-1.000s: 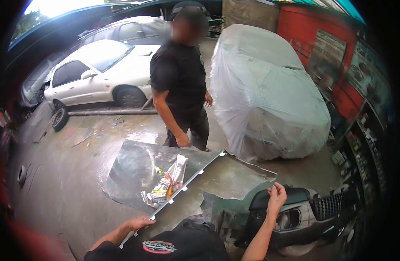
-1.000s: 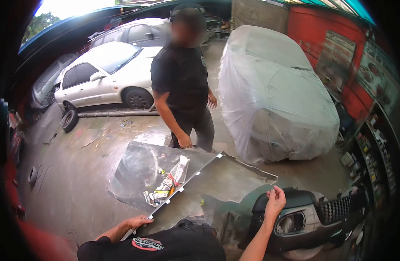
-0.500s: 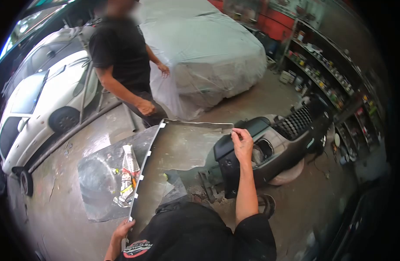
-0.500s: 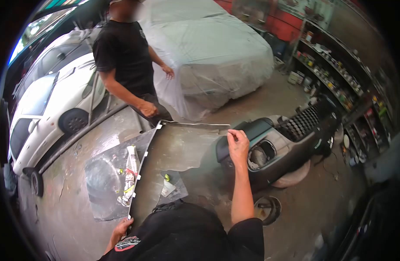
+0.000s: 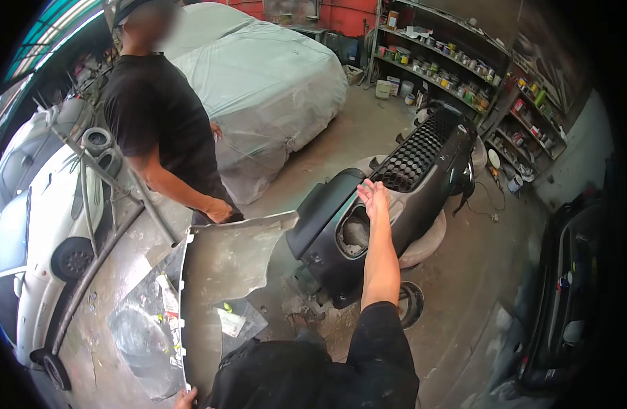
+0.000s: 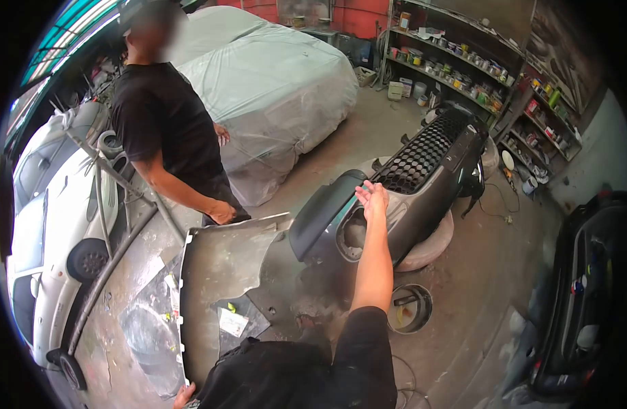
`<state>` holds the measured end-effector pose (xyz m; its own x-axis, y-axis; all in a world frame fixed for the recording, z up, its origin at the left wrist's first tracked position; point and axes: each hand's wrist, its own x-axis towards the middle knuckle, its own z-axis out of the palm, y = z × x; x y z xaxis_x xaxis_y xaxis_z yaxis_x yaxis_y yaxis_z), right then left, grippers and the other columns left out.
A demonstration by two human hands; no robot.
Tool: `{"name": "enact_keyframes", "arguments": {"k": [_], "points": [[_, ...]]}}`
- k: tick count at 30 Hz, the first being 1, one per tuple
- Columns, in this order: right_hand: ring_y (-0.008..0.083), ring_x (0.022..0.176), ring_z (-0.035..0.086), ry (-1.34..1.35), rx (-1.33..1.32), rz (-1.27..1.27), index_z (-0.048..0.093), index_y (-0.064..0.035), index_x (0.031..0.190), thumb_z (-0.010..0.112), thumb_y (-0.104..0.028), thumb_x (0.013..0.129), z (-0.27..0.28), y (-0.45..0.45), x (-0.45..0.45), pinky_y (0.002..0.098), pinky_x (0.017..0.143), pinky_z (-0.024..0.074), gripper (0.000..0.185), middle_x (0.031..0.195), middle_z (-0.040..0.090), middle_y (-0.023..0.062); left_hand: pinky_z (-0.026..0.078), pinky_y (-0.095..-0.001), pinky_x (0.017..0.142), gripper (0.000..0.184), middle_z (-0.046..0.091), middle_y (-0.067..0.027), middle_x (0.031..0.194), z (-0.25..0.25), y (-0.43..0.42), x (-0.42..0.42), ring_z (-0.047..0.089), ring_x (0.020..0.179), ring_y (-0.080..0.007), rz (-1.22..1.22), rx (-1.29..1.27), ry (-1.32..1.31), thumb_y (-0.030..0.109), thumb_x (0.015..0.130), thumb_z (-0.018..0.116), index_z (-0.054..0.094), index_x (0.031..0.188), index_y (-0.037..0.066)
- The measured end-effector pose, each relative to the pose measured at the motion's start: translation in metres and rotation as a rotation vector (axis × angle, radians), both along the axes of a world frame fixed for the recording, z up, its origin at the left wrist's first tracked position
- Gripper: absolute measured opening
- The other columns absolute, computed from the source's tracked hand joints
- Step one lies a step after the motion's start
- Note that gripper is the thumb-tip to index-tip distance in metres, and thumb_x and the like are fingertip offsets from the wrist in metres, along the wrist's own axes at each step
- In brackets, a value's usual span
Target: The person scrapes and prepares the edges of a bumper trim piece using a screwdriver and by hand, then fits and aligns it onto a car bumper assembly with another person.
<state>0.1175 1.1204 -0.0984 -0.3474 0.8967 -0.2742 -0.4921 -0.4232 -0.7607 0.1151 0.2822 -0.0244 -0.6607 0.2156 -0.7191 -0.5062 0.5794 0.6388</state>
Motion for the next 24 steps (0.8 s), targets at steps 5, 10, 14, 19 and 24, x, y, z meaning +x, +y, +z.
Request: {"name": "enact_keyframes", "arguments": {"k": [5, 10, 14, 19, 24], "points": [[0.0374, 0.081, 0.068, -0.017, -0.018, -0.083, 0.033, -0.0038, 0.129, 0.037, -0.029, 0.105, -0.003, 0.057, -0.010, 0.0495, 0.073, 0.0572, 0.035, 0.131, 0.053, 0.0221, 0.043, -0.0274, 0.068, 0.031, 0.061, 0.0036, 0.086, 0.013, 0.049, -0.014, 0.056, 0.078, -0.0086, 0.057, -0.086, -0.030, 0.038, 0.089, 0.064, 0.064, 0.101, 0.010], [0.0410, 0.090, 0.067, -0.008, -0.039, -0.099, 0.028, -0.0023, 0.137, 0.036, -0.029, 0.105, -0.024, 0.089, -0.034, 0.0518, 0.079, 0.0560, 0.043, 0.144, 0.043, 0.0207, 0.044, -0.0279, 0.071, 0.033, 0.062, 0.0028, 0.089, 0.016, 0.078, -0.018, 0.056, 0.081, -0.0095, 0.114, -0.133, -0.063, 0.039, 0.089, 0.064, 0.064, 0.104, 0.009], [0.0423, 0.091, 0.067, -0.028, -0.052, -0.136, 0.022, -0.0020, 0.142, 0.035, -0.029, 0.105, -0.031, 0.105, -0.049, 0.0521, 0.079, 0.0563, 0.048, 0.148, 0.041, 0.0191, 0.044, -0.0283, 0.073, 0.035, 0.062, 0.0021, 0.092, 0.016, 0.088, -0.018, 0.057, 0.083, -0.0102, 0.148, -0.162, -0.098, 0.039, 0.090, 0.064, 0.063, 0.106, 0.008], [0.0435, 0.090, 0.067, 0.065, -0.029, -0.089, 0.019, -0.0007, 0.143, 0.034, -0.026, 0.104, -0.043, 0.122, -0.052, 0.0526, 0.080, 0.0567, 0.050, 0.152, 0.032, 0.0206, 0.045, -0.0288, 0.076, 0.038, 0.063, 0.0012, 0.095, 0.019, 0.092, -0.016, 0.057, 0.086, -0.0111, 0.175, -0.189, -0.131, 0.040, 0.090, 0.064, 0.063, 0.109, 0.007], [0.0415, 0.088, 0.068, -0.079, -0.030, -0.090, 0.024, 0.0006, 0.139, 0.034, -0.025, 0.103, -0.033, 0.121, -0.052, 0.0497, 0.076, 0.0580, 0.045, 0.147, 0.038, 0.0234, 0.045, -0.0293, 0.079, 0.040, 0.064, 0.0003, 0.099, 0.015, 0.093, -0.019, 0.058, 0.089, -0.0120, 0.180, -0.182, -0.143, 0.040, 0.090, 0.064, 0.062, 0.112, 0.007]]}}
